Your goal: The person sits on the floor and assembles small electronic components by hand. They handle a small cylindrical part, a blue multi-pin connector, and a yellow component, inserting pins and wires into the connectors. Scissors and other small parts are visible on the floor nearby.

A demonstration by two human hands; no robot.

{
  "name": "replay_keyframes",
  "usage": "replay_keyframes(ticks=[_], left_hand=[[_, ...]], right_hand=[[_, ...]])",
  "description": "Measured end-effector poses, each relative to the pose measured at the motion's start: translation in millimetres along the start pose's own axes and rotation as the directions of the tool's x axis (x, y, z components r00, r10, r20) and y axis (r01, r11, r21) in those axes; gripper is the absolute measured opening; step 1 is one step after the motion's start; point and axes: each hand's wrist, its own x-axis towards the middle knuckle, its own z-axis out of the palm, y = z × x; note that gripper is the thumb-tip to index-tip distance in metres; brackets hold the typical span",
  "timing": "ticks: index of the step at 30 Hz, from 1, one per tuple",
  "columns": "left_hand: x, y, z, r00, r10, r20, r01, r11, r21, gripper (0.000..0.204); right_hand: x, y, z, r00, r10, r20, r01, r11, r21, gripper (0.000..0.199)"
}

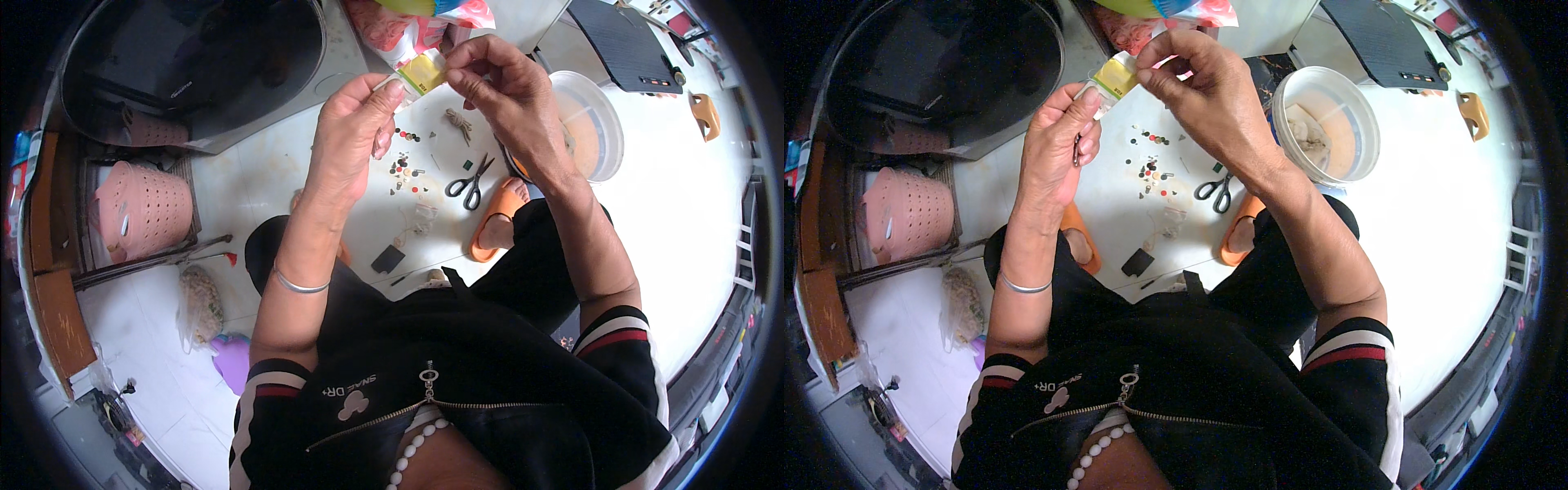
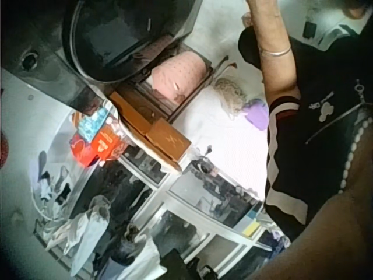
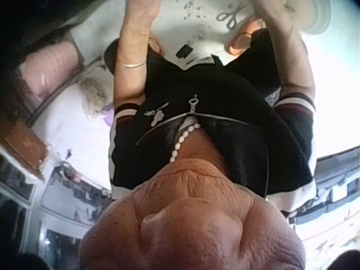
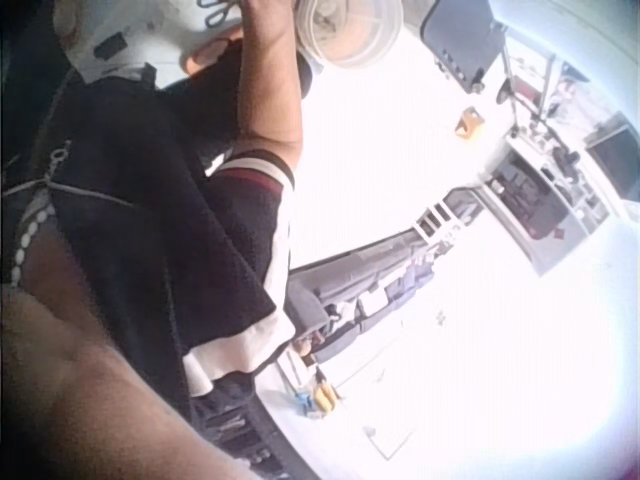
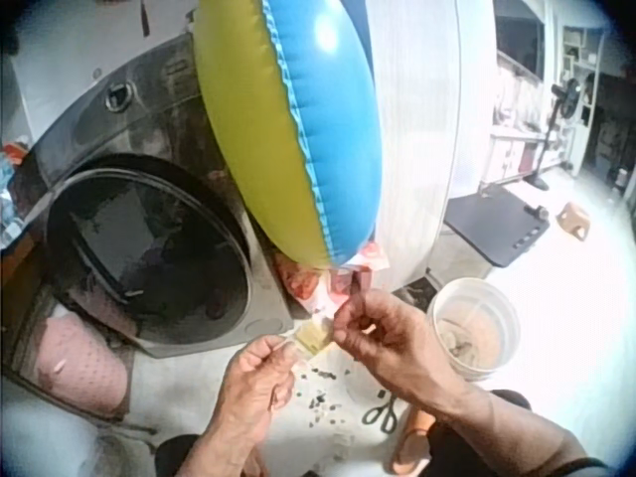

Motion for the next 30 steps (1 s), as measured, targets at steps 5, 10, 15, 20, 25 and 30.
replay_keyframes(ticks=[5, 10, 15, 20, 25, 30], left_hand=[[-2, 0, -1, 1.0, 0.016, 0.007, -0.017, 0.999, 0.05, 0.021], [-6, 3, -1, 1.0, 0.023, 0.019, -0.025, 0.996, 0.08, 0.019], [-9, 3, -3, 1.0, 0.027, 0.01, -0.028, 0.996, 0.087, 0.021], [-10, 4, -1, 0.993, 0.108, -0.049, -0.097, 0.977, 0.191, 0.023], [-10, 2, -2, 0.989, 0.139, -0.056, -0.124, 0.967, 0.225, 0.028], [-8, -2, -4, 0.994, 0.072, -0.082, -0.063, 0.992, 0.109, 0.031]], right_hand=[[-1, -1, 5, 1.0, -0.03, 0.0, 0.03, 0.998, -0.059, 0.012], [-2, -4, 8, 1.0, 0.015, 0.007, -0.015, 1.0, -0.012, 0.013], [-3, -3, 11, 1.0, 0.026, 0.001, -0.026, 1.0, 0.011, 0.014], [-4, -5, 13, 0.993, 0.103, 0.049, -0.108, 0.99, 0.096, 0.015], [-6, -5, 15, 0.995, 0.081, 0.059, -0.088, 0.987, 0.131, 0.015], [-8, 2, 20, 0.956, -0.293, -0.029, 0.284, 0.944, -0.166, 0.013]])
